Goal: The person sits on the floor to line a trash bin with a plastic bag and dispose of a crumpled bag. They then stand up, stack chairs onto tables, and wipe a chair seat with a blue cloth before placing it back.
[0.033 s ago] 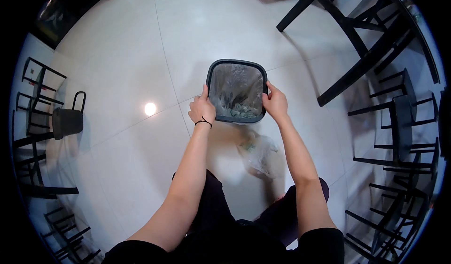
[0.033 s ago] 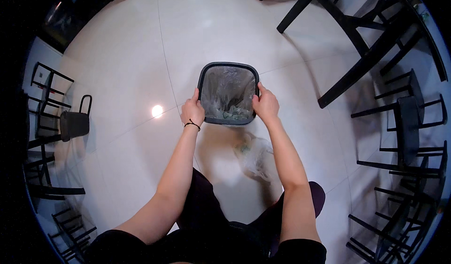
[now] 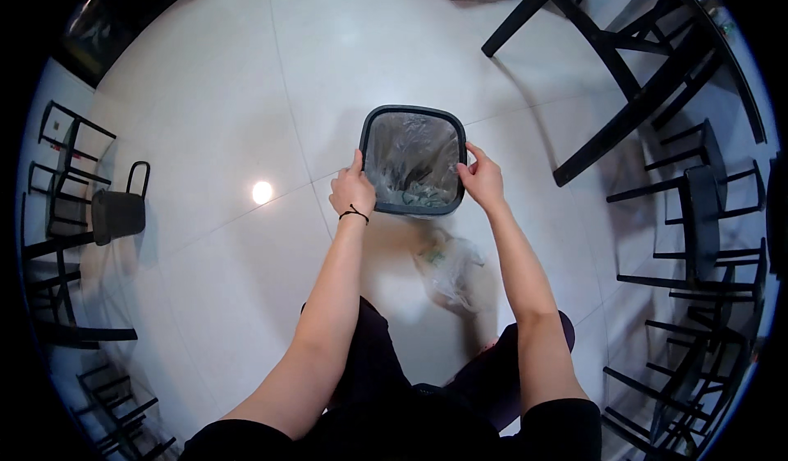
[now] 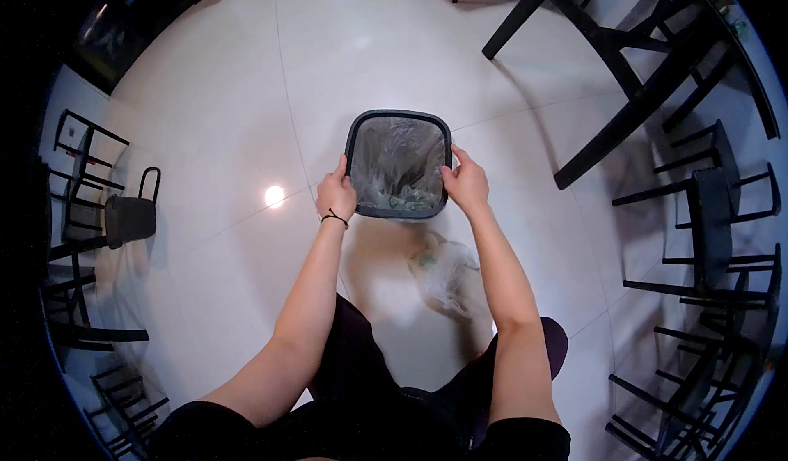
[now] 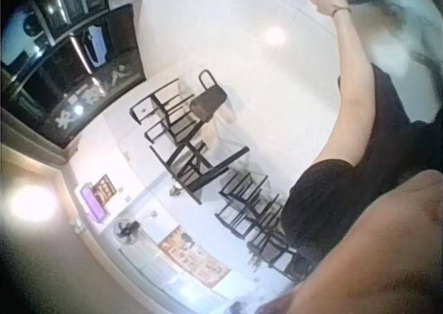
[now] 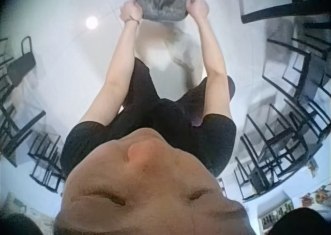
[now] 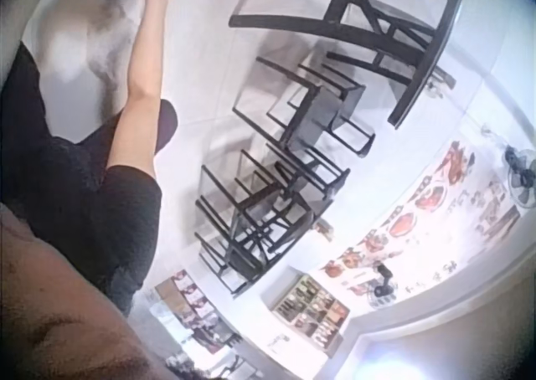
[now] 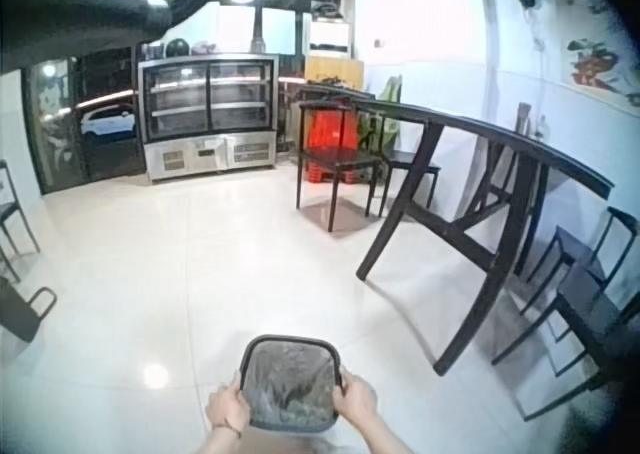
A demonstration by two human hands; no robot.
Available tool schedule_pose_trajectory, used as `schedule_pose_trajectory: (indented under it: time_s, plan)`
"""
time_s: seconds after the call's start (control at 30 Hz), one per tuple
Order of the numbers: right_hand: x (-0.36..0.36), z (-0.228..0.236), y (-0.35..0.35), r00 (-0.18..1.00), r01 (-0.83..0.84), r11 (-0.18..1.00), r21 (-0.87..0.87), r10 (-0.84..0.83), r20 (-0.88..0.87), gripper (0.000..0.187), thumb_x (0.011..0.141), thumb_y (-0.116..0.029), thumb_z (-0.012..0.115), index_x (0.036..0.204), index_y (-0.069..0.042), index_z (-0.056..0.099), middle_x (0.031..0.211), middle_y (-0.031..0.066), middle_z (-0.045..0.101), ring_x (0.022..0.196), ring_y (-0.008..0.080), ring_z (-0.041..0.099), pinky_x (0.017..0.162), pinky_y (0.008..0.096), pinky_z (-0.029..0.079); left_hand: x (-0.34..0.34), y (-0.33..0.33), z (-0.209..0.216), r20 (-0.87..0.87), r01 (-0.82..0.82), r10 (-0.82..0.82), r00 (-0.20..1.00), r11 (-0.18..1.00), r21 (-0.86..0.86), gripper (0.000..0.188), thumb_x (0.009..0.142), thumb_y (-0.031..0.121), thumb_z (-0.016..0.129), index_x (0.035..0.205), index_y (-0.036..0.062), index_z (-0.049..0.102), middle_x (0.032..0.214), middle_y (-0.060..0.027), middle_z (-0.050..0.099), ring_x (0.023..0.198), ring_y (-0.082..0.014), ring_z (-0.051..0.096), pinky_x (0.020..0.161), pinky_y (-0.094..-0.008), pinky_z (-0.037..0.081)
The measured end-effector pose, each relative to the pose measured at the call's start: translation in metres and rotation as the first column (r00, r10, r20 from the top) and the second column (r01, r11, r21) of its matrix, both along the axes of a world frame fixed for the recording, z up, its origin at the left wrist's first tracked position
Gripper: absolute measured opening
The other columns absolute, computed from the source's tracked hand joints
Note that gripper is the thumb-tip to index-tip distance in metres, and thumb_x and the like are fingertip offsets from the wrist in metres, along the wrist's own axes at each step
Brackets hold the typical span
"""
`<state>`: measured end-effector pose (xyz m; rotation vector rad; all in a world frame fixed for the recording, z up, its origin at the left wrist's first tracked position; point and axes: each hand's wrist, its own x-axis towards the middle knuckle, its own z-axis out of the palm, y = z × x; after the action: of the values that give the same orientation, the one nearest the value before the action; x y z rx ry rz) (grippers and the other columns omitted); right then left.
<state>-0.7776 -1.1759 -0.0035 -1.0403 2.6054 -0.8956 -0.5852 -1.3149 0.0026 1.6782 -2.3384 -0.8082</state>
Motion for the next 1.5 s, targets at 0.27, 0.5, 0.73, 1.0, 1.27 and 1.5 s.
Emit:
schedule_pose_trajectory:
  time_s: [0.27, 0.5, 0.73, 1.0, 1.27, 1.5]
  plan:
    - [-0.019, 0.003, 0.009, 0.662, 0.033, 0.998, 0.058, -0.065, 0.747, 0.040, 0.073, -0.038, 0.062, 0.088, -0.001, 0.055, 0.072, 0.0045, 0.057, 0.064, 0.0132, 0.055, 0.049, 0.0271, 0.049, 0.003, 0.006, 0.021, -0.087, -0.016, -0.013, 0.996, 0.946, -0.323, 0.047, 0.079, 0.022, 0.049, 0.124, 0.0125, 0.038, 0.107, -0.0112, 0.052, 0.103, -0.0294, 0.041, 0.081, -0.0459, 0.033]
    - [-0.023, -0.007, 0.007, 0.479, 0.032, 0.998, -0.053, 0.031, 0.877, 0.024, 0.082, -0.029, 0.054, 0.082, -0.005, 0.054, 0.080, 0.0028, 0.053, 0.073, 0.0144, 0.052, 0.061, 0.0318, 0.050, 0.000, 0.008, 0.033, 0.164, 0.079, -0.105, 0.981, 0.984, 0.159, 0.050, 0.081, 0.032, 0.045, 0.124, 0.0096, 0.036, 0.112, -0.0136, 0.050, 0.107, -0.0303, 0.040, 0.083, -0.0468, 0.030]
    - [-0.014, 0.002, 0.012, 0.390, 0.105, 0.982, -0.158, 0.105, 0.915, 0.022, 0.082, -0.028, 0.054, 0.081, -0.006, 0.055, 0.083, 0.0036, 0.055, 0.076, 0.0163, 0.054, 0.065, 0.0331, 0.049, -0.006, 0.008, 0.029, -0.261, -0.197, 0.092, 0.961, 0.890, -0.412, 0.052, 0.081, 0.037, 0.044, 0.125, 0.0097, 0.036, 0.122, -0.0150, 0.040, 0.112, -0.0328, 0.034, 0.089, -0.0500, 0.025]
    - [-0.031, 0.055, -0.002, 0.979, -0.185, 0.945, 0.270, 0.153, 0.135, 0.052, 0.071, -0.041, 0.061, 0.097, 0.003, 0.052, 0.105, 0.0203, 0.050, 0.095, 0.0325, 0.049, 0.081, 0.0382, 0.043, -0.007, 0.033, 0.046, 0.137, 0.340, -0.330, 0.934, 0.939, -0.060, 0.102, 0.056, 0.060, 0.061, 0.128, -0.0031, 0.026, 0.135, -0.0214, 0.020, 0.126, -0.0347, 0.013, 0.098, -0.0530, 0.009]
    - [0.001, 0.037, -0.086, 0.893, -0.348, 0.887, 0.302, 0.412, -0.180, 0.057, 0.081, -0.033, 0.047, 0.130, -0.015, 0.026, 0.136, 0.0094, 0.023, 0.126, 0.0316, 0.019, 0.096, 0.0593, 0.015, -0.009, 0.041, 0.041, 0.267, 0.412, -0.400, 0.877, 0.911, 0.011, 0.123, 0.045, 0.059, 0.071, 0.131, -0.0036, 0.010, 0.136, -0.0239, 0.014, 0.128, -0.0345, 0.009, 0.099, -0.0535, 0.007]
    - [0.009, 0.018, -0.095, 0.888, -0.279, 0.908, 0.313, 0.368, -0.276, 0.049, 0.081, -0.032, 0.044, 0.127, -0.016, 0.035, 0.132, 0.0085, 0.032, 0.122, 0.0295, 0.029, 0.093, 0.0631, 0.017, -0.006, 0.035, 0.038, 0.285, 0.378, -0.384, 0.878, 0.923, 0.076, 0.125, 0.046, 0.058, 0.071, 0.133, -0.0011, 0.004, 0.138, -0.0198, 0.011, 0.129, -0.0327, 0.008, 0.098, -0.0564, 0.006]
